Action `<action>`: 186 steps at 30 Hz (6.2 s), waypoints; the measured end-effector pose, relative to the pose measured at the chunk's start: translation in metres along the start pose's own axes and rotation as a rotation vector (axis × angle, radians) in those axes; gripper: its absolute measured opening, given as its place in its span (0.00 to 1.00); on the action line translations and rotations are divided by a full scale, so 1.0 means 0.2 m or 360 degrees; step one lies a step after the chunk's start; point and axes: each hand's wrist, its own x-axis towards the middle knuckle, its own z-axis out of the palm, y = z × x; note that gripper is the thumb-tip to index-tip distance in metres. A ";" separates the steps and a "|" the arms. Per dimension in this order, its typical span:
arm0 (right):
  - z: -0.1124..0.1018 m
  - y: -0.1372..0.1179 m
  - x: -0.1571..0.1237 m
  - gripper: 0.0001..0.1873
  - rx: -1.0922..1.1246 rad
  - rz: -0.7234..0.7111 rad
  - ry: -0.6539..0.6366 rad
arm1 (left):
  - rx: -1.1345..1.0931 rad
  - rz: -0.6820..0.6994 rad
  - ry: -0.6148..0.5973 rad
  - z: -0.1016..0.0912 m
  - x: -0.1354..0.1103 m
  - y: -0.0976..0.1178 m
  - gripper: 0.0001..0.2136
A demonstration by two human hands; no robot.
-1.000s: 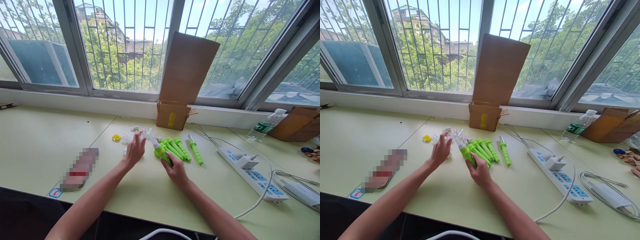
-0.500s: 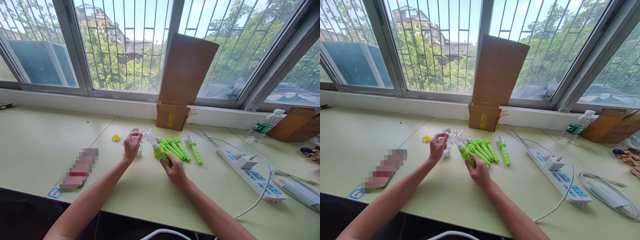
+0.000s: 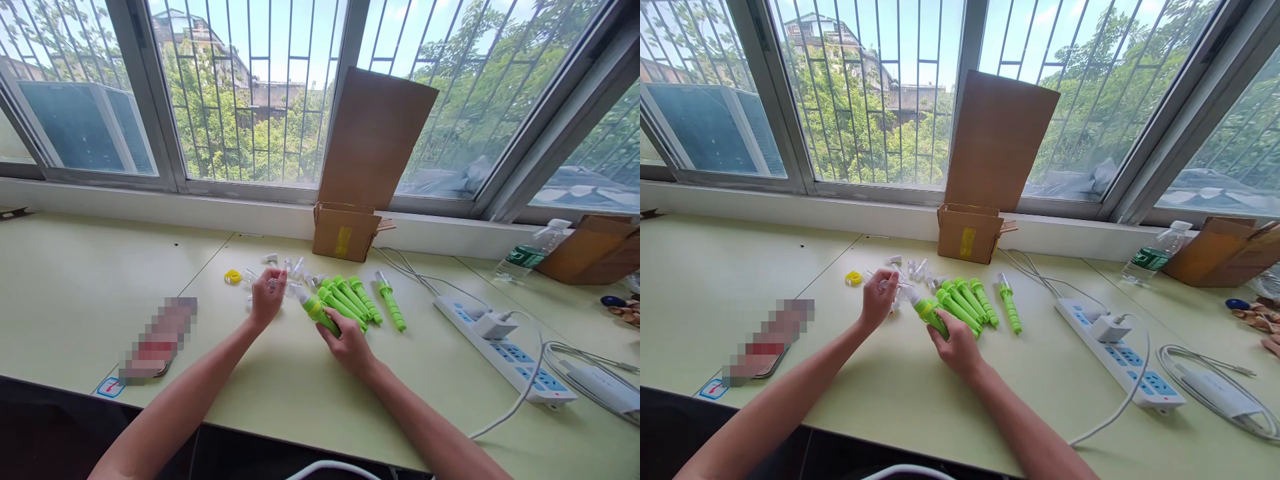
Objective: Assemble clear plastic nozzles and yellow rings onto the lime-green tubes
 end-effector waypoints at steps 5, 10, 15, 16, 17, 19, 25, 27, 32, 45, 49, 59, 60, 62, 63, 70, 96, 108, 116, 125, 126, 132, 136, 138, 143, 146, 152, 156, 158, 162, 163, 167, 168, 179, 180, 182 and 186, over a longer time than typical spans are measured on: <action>0.01 0.00 -0.01 0.20 -0.0111 0.0000 -0.0100 | 0.0251 0.0308 -0.0242 0.01 -0.03 -0.02 0.11; 0.00 0.00 -0.01 0.17 -0.0160 0.0006 -0.0111 | 0.0276 0.0383 -0.0363 0.04 -0.06 -0.03 0.11; 0.00 0.01 0.00 0.17 -0.0147 -0.0051 0.0044 | 0.0280 0.0375 -0.0266 0.04 -0.06 -0.03 0.11; 0.00 0.02 0.00 0.17 -0.0140 -0.0061 0.0065 | 0.0275 0.0369 -0.0250 0.04 -0.06 -0.03 0.10; 0.00 0.02 0.00 0.17 -0.0139 -0.0066 0.0070 | 0.0267 0.0362 -0.0241 0.04 -0.06 -0.03 0.10; 0.00 0.02 0.01 0.18 -0.0148 -0.0080 0.0056 | 0.0240 0.0349 -0.0232 0.04 -0.06 -0.03 0.08; -0.01 0.02 0.01 0.12 -0.0196 -0.0117 0.0036 | 0.0171 0.0261 -0.0194 0.04 -0.06 -0.02 0.08; -0.01 0.02 0.00 0.10 -0.0203 -0.0118 0.0045 | 0.0161 0.0245 -0.0179 0.04 -0.06 -0.02 0.08; -0.01 0.02 0.00 0.12 -0.0247 -0.0128 0.0042 | 0.0164 0.0239 -0.0145 0.04 -0.05 -0.02 0.08; -0.01 0.02 0.00 0.12 -0.0200 -0.0060 -0.0042 | 0.0135 0.0268 -0.0131 0.04 -0.05 -0.02 0.07; -0.01 0.02 0.00 0.14 -0.0202 -0.0069 -0.0114 | 0.0160 0.0291 -0.0131 0.04 -0.06 -0.02 0.07; -0.01 0.01 0.00 0.12 -0.0198 -0.0072 -0.0088 | 0.0162 0.0286 -0.0137 0.04 -0.06 -0.01 0.08; -0.01 0.02 0.00 0.13 -0.0209 -0.0088 -0.0086 | 0.0163 0.0288 -0.0138 0.04 -0.06 -0.01 0.08; -0.01 0.03 0.00 0.14 -0.0232 -0.0108 -0.0085 | 0.0166 0.0291 -0.0140 0.05 -0.06 -0.01 0.08; -0.01 0.03 0.00 0.15 -0.0241 -0.0111 -0.0088 | 0.0169 0.0291 -0.0141 0.05 -0.06 -0.02 0.08; -0.01 0.01 -0.01 0.18 -0.0162 -0.0082 -0.0074 | 0.0173 0.0256 -0.0151 0.05 -0.06 -0.02 0.08; -0.02 0.02 0.00 0.14 -0.0230 -0.0101 0.0143 | 0.0036 0.0067 -0.0180 0.04 -0.06 -0.03 0.08; -0.03 0.01 -0.01 0.14 -0.0241 -0.0208 0.0020 | 0.0181 0.0138 -0.0175 0.04 -0.05 -0.04 0.07; -0.05 -0.02 0.00 0.16 -0.0132 -0.0061 -0.0130 | 0.0126 0.0142 -0.0191 0.03 -0.05 -0.04 0.06; -0.05 -0.02 0.01 0.15 -0.0025 -0.0037 -0.0111 | 0.0169 0.0166 -0.0214 0.03 -0.06 -0.04 0.08; -0.05 -0.01 0.00 0.15 -0.0096 -0.0073 -0.0023 | 0.0182 0.0163 -0.0213 0.03 -0.06 -0.04 0.08; -0.04 0.02 0.00 0.13 -0.0507 -0.0384 0.0245 | 0.0167 0.0017 -0.0192 0.04 -0.05 -0.02 0.11; -0.06 0.01 0.01 0.11 -0.0645 -0.0492 0.0352 | 0.0208 -0.0043 -0.0224 0.04 -0.05 -0.01 0.14; -0.06 0.01 0.01 0.11 -0.0660 -0.0511 0.0344 | 0.0247 -0.0025 -0.0233 0.04 -0.04 -0.02 0.15; -0.06 0.00 0.00 0.13 -0.0637 -0.0522 0.0194 | 0.0312 0.0051 -0.0221 0.04 -0.04 -0.02 0.21; -0.06 -0.01 -0.01 0.14 -0.0571 -0.0462 0.0103 | 0.0323 0.0070 -0.0211 0.03 -0.04 -0.02 0.21; -0.05 -0.04 -0.01 0.15 -0.0248 -0.0133 -0.0071 | 0.0355 0.0118 -0.0219 0.02 -0.04 -0.01 0.22; -0.07 -0.06 0.00 0.16 0.0046 0.0107 -0.0263 | 0.0368 0.0138 -0.0231 0.03 -0.05 -0.01 0.22; -0.07 -0.06 0.01 0.16 0.0198 0.0174 -0.0351 | 0.0358 0.0136 -0.0243 0.03 -0.05 -0.02 0.22; -0.07 -0.05 0.03 0.18 0.0604 0.0358 -0.0540 | 0.0330 0.0168 -0.0246 0.03 -0.05 -0.03 0.22; -0.07 -0.05 0.03 0.20 0.0735 0.0450 -0.0612 | 0.0320 0.0181 -0.0245 0.03 -0.05 -0.03 0.22; -0.08 -0.04 0.03 0.20 0.1085 0.0720 -0.0860 | 0.0261 0.0224 -0.0272 0.02 -0.05 -0.02 0.22; -0.08 -0.04 0.04 0.20 0.1103 0.0729 -0.0892 | 0.0251 0.0234 -0.0278 0.02 -0.06 -0.02 0.22; -0.05 -0.05 0.00 0.16 0.0045 0.0009 -0.0153 | 0.0270 0.0187 -0.0298 0.02 -0.05 -0.02 0.21; -0.05 -0.03 0.00 0.16 -0.0053 -0.0040 -0.0097 | 0.0253 0.0160 -0.0310 0.02 -0.05 -0.02 0.21; -0.05 -0.01 0.00 0.17 -0.0284 -0.0136 0.0009 | 0.0169 0.0060 -0.0318 0.03 -0.05 -0.02 0.22; -0.06 0.02 0.00 0.17 -0.0656 -0.0275 0.0179 | -0.0050 -0.0220 -0.0315 0.05 -0.05 -0.02 0.22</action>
